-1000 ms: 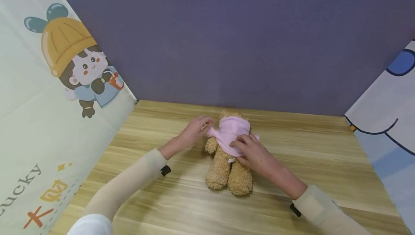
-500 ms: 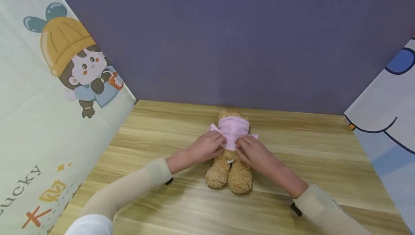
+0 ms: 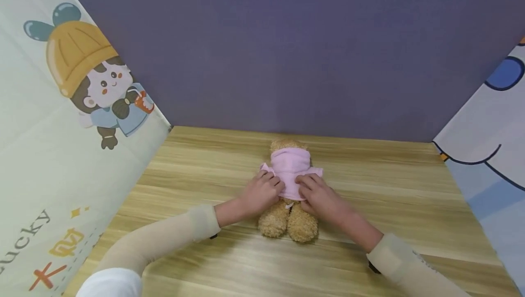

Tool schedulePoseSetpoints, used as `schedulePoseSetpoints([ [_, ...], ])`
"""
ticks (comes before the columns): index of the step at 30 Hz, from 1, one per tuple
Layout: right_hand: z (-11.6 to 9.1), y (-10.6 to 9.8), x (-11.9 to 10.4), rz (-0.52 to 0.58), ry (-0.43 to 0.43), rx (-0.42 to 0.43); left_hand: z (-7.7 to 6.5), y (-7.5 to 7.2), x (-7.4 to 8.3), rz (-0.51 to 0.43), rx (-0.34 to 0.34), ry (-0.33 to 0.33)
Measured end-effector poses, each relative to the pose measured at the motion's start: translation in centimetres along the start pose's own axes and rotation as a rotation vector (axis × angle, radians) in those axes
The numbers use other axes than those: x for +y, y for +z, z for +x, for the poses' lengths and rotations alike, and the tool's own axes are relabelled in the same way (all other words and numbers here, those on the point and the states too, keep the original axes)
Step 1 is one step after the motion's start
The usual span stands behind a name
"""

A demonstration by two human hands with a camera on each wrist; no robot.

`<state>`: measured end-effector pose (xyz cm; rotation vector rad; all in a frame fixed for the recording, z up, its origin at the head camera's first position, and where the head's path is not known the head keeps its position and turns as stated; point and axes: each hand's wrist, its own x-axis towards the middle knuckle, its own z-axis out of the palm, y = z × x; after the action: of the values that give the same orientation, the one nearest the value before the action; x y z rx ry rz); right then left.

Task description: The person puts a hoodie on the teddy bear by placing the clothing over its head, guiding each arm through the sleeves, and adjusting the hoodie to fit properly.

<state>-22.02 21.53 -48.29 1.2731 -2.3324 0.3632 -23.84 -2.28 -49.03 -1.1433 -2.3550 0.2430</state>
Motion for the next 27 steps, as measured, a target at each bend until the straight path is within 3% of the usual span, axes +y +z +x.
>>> schedulePoseSetpoints([
  [4, 0.3, 0.1, -0.1, 0.042, -0.009, -0.007, -0.5, 0.1, -0.2, -0.01, -0.001, 0.047],
  [12, -0.2, -0.1, -0.5, 0.05, 0.007, 0.056, -1.0, -0.2, -0.6, -0.032, -0.012, 0.043],
  [16, -0.5, -0.2, -0.8, 0.051, 0.032, 0.026, -0.8, -0.1, -0.4, -0.027, -0.017, 0.045],
  [23, -1.1, -0.4, -1.3, 0.111, 0.079, -0.078, -1.5, 0.0, -0.4, -0.223, 0.011, 0.09],
  [27, -1.4, -0.5, -1.2, 0.14, 0.076, -0.109, -2.2, -0.4, -0.9, -0.256, -0.005, 0.131],
])
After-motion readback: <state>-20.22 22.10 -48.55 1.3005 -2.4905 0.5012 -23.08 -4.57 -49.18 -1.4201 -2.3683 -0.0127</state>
